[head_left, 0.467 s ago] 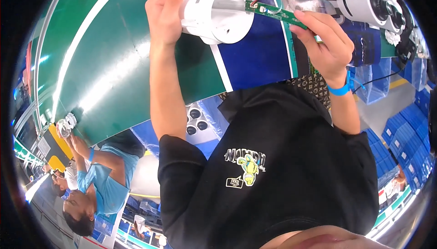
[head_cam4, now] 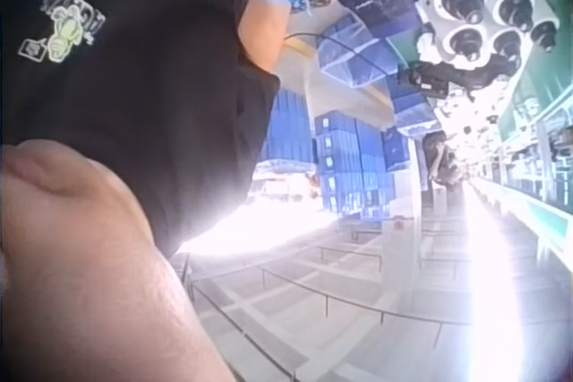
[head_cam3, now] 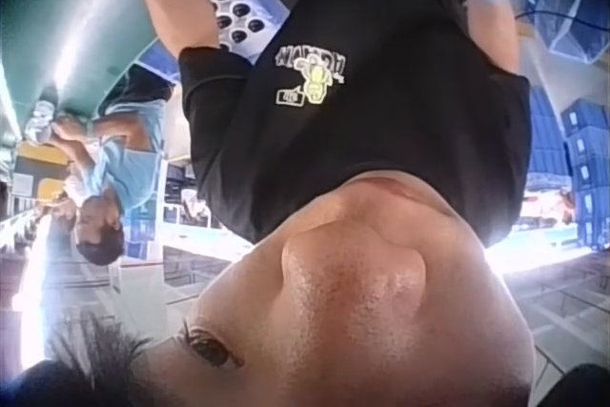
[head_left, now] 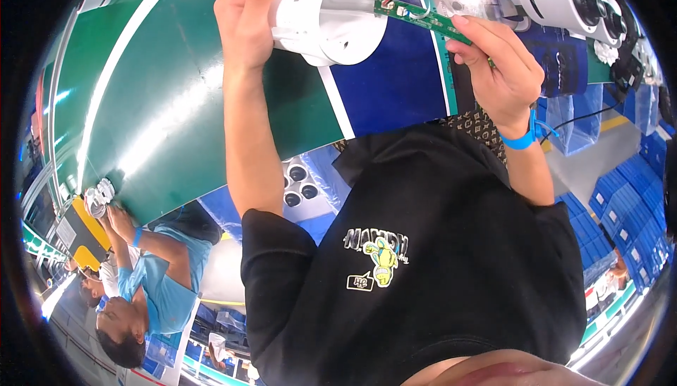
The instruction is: Assembling electronic security cameras by installing circuit boards and housings on a manufacturing line.
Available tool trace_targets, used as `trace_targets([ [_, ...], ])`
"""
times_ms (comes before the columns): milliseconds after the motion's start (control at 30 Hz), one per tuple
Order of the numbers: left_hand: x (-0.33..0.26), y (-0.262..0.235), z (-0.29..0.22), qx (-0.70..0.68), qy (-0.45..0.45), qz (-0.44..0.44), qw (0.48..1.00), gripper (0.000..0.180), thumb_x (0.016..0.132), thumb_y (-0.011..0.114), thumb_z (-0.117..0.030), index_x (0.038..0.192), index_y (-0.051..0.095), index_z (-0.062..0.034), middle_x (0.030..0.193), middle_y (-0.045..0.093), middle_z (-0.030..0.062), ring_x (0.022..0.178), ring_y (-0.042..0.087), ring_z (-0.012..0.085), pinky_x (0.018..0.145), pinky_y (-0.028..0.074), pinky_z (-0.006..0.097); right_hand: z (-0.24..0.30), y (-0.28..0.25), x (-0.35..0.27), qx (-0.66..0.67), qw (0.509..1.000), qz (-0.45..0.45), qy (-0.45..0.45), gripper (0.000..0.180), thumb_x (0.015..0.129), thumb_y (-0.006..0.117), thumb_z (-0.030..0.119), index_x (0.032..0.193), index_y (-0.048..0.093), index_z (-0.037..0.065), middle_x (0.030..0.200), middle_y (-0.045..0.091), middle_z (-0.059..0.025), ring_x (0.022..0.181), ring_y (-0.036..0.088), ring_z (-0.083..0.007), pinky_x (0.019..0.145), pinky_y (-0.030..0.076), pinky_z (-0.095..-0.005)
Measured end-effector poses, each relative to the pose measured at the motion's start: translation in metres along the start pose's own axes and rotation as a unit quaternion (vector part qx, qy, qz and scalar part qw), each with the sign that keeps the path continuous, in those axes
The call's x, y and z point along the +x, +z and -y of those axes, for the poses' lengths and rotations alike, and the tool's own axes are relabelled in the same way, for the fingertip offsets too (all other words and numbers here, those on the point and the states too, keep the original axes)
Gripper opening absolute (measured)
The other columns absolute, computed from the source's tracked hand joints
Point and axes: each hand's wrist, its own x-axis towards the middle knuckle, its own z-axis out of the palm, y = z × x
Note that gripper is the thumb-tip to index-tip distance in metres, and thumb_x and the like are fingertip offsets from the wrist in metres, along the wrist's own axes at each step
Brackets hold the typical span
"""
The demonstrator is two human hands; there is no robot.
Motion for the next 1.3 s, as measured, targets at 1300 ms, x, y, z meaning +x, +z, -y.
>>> trace_targets([
  [1300,0.002,-0.02,0.024,0.056,0.022,0.015,0.998,0.05,0.098,0.036,-0.034,0.096,0.065,0.0074,0.096,0.067,0.0174,0.085,0.065,0.0221,0.078,0.051,0.031,0.001,0.007,-0.004,-0.068,0.997,-0.013,-0.033,0.033,0.065,0.076,-0.005,0.097,0.069,0.001,0.087,0.069,-0.0103,0.072,0.066,-0.0206,0.062,0.052,-0.0274],
])
